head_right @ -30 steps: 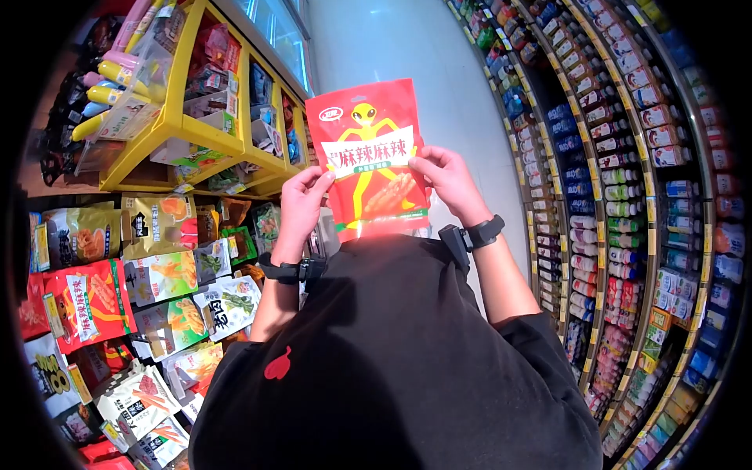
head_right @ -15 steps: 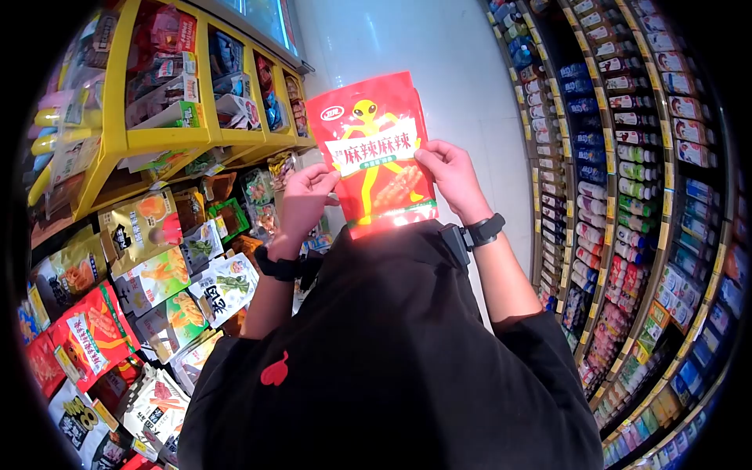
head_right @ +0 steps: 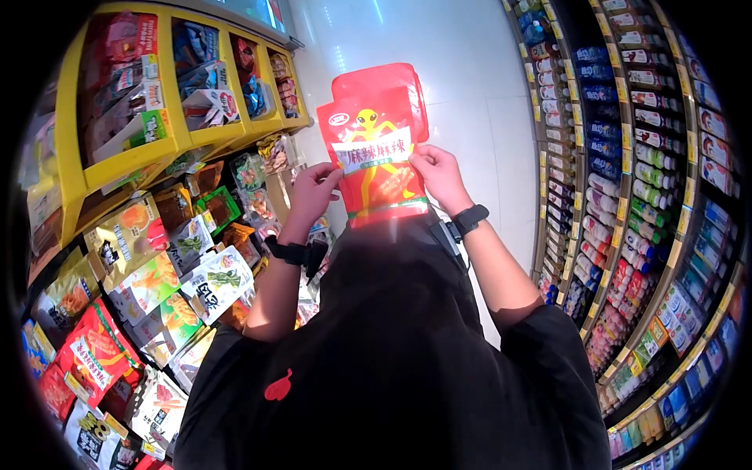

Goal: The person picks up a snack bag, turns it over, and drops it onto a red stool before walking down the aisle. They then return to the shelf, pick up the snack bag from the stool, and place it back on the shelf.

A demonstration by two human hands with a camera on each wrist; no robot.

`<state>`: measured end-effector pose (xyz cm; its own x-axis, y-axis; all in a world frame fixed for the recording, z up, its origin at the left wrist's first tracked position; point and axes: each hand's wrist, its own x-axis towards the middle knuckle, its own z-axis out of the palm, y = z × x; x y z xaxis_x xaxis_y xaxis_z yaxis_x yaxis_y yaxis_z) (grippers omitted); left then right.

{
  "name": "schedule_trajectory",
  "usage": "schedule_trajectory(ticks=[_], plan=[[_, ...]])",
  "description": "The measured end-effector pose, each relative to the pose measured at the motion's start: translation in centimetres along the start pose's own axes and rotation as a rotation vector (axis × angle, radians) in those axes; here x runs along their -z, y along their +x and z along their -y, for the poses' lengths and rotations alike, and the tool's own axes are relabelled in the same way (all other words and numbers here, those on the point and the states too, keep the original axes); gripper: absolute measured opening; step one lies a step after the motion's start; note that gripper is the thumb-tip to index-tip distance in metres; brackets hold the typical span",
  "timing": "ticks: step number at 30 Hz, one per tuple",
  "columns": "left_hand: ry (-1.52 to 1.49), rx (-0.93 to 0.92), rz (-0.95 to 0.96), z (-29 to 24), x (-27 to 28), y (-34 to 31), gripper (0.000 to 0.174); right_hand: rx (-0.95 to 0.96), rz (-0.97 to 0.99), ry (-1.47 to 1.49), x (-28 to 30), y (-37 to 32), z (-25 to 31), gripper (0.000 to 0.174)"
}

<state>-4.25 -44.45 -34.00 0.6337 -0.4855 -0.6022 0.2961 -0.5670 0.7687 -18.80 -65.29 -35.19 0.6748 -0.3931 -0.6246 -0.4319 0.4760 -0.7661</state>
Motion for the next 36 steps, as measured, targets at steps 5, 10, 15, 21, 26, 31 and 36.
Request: schedule_trajectory(ticks=[5, 10, 15, 21, 26, 31, 36], plan=[[-0.01, 0.071, -0.021, 2.0, -1.8, 3.1, 0.026, 0.035, -0.02, -0.074, 1.7, 4.0, -3.9, 0.015], [0.121, 0.025, -0.038, 5.8, -2.8, 7.9, 0.027, -0.046, -0.067, -0.03, 2.5, 7.5, -4.8, 0.015], [0.153, 0.037, -0.072, 6.4, -3.8, 10.3, 0.024, -0.029, -0.039, -0.069, 4.0, 10.2, -5.5, 0.016], [0.176, 0.091, -0.032, 10.2, -5.4, 14.6, 0.022, -0.174, -0.026, 0.071, 5.8, 12.9, -7.3, 0.021], [0.142, 0.117, -0.005, 12.4, -6.1, 18.9, 0.022, -0.201, -0.053, 0.032, 6.5, 15.5, -8.5, 0.025], [0.057, 0.134, -0.024, 13.1, -6.9, 21.6, 0.032, -0.176, -0.05, 0.017, 7.1, 18.0, -8.5, 0.026], [0.221, 0.132, -0.008, 15.0, -7.3, 25.5, 0.024, -0.152, -0.089, -0.047, 8.0, 20.9, -10.3, 0.024]])
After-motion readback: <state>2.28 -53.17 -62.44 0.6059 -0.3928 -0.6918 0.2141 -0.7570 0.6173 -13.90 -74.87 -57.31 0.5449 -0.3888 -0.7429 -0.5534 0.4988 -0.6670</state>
